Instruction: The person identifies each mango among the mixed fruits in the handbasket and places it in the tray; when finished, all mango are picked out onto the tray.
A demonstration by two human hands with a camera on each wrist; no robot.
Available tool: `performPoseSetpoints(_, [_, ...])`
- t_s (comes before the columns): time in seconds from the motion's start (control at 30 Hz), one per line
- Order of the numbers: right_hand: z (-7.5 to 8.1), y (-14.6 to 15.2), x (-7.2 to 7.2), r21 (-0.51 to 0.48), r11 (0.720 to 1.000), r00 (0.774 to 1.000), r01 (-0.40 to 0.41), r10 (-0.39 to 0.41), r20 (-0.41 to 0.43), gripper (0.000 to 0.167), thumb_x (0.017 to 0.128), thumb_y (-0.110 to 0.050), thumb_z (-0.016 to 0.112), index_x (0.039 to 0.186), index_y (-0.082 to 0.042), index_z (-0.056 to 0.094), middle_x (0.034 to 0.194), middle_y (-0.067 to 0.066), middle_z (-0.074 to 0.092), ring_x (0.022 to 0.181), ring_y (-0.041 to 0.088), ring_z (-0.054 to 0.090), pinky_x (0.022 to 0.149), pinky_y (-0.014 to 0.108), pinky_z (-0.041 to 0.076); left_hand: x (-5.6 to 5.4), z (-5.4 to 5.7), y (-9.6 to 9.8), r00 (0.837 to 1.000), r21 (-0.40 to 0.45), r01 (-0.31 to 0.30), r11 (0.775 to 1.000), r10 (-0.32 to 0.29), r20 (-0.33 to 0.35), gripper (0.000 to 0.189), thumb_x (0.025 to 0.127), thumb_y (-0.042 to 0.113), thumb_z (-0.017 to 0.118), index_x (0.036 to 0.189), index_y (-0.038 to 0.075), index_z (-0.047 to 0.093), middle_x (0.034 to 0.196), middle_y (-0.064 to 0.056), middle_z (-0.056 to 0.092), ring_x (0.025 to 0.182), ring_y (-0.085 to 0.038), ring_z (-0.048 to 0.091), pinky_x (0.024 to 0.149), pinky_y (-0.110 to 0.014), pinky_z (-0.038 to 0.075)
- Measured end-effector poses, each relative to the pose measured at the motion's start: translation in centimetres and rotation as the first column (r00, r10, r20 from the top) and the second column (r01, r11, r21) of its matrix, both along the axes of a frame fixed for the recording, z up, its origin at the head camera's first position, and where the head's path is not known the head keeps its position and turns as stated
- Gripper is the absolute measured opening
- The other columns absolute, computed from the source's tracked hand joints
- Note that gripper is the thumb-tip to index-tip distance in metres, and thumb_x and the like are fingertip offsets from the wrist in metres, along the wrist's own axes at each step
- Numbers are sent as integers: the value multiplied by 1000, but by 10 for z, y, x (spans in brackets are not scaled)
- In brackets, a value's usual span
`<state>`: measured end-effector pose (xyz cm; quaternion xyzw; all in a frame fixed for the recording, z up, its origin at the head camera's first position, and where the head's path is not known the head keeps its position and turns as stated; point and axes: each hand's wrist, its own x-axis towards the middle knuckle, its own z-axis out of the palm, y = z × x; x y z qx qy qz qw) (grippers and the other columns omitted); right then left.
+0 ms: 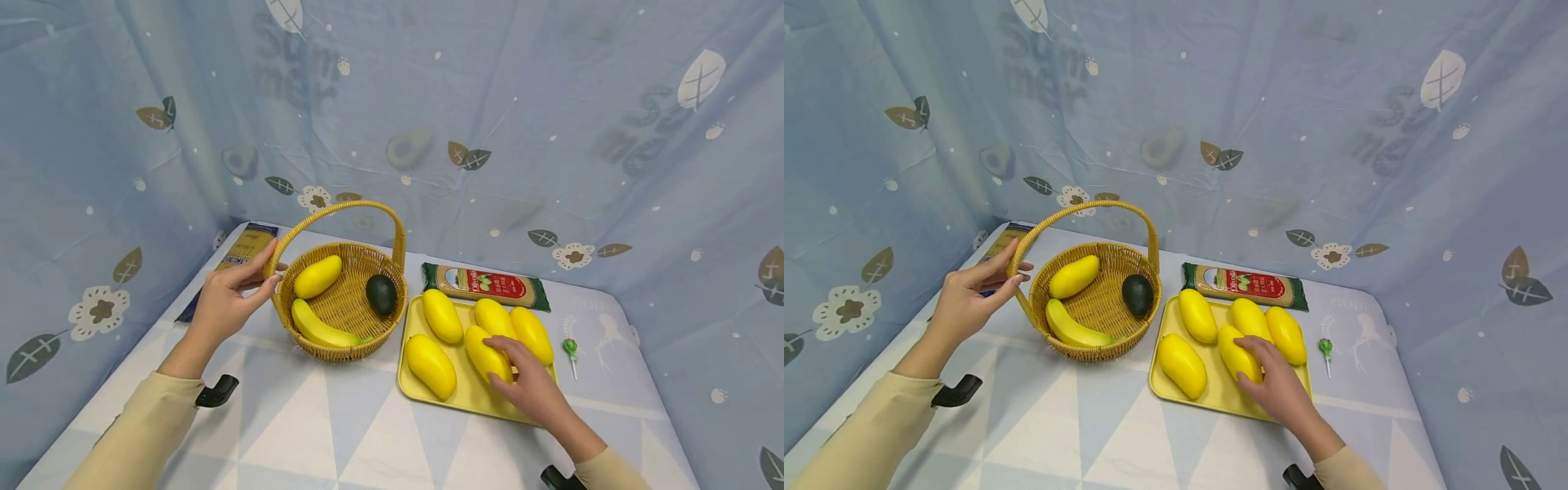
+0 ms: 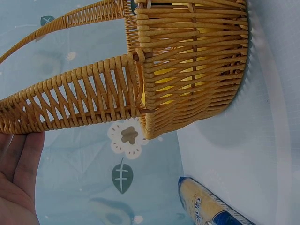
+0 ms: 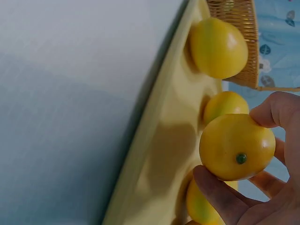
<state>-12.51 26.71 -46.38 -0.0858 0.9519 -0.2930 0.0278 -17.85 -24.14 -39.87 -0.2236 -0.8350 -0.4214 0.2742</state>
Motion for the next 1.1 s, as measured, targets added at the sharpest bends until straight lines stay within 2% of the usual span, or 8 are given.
performPoseSetpoints(0.13, [-6, 0, 3, 108, 994, 999, 3, 1, -33, 58, 88, -20, 78, 143, -22, 56, 149, 11, 49, 130, 35, 52, 105, 58, 49, 0, 1, 0, 1000, 6, 9, 1000, -9, 2, 64, 91, -1, 74, 149, 17, 54, 110, -8, 77, 92, -7, 73, 82, -10, 54])
performPoseSetpoints(0.3, [-13, -1, 5, 189, 982, 995, -19, 37, -91, 59, 86, -22, 80, 140, -18, 57, 148, 11, 51, 127, 34, 55, 106, 57, 48, 0, 1, 0, 1000, 17, 25, 1000, -25, 3, 61, 93, 3, 73, 149, 18, 54, 110, -8, 76, 92, -11, 74, 82, -11, 55])
performPoseSetpoints(0.43, [-13, -2, 7, 207, 977, 989, -47, 74, -124, 54, 88, -25, 80, 138, -20, 61, 148, 11, 52, 129, 35, 54, 105, 59, 49, 0, 1, 0, 1000, 23, 28, 999, -29, 3, 60, 93, 3, 73, 149, 17, 54, 110, -9, 76, 92, -11, 74, 81, -11, 55])
performPoseSetpoints(0.57, [-13, -2, 7, 212, 976, 989, -45, 74, -128, 49, 92, -27, 76, 138, -21, 61, 147, 11, 53, 130, 35, 53, 105, 60, 47, 0, 1, 1, 1000, 26, 28, 999, -28, 4, 62, 92, 1, 74, 149, 18, 54, 110, -9, 76, 92, -10, 73, 81, -11, 55])
performPoseSetpoints(0.8, [-16, -3, 7, 210, 978, 992, 2, 24, -122, 57, 89, -30, 80, 139, -14, 58, 141, 14, 56, 128, 35, 54, 107, 58, 47, 0, 1, 1, 1000, 21, 23, 1000, -23, 7, 67, 89, -4, 74, 149, 20, 54, 110, -9, 76, 93, -7, 73, 82, -11, 55])
performPoseSetpoints(1.1, [-15, -5, 8, 214, 977, 989, 13, 19, -148, 60, 87, -36, 82, 138, -15, 60, 141, 14, 55, 128, 36, 53, 106, 60, 46, 0, -1, 0, 1000, 12, 14, 1000, -14, -2, 69, 87, -9, 74, 148, 15, 55, 110, -12, 76, 93, -5, 72, 81, -9, 53])
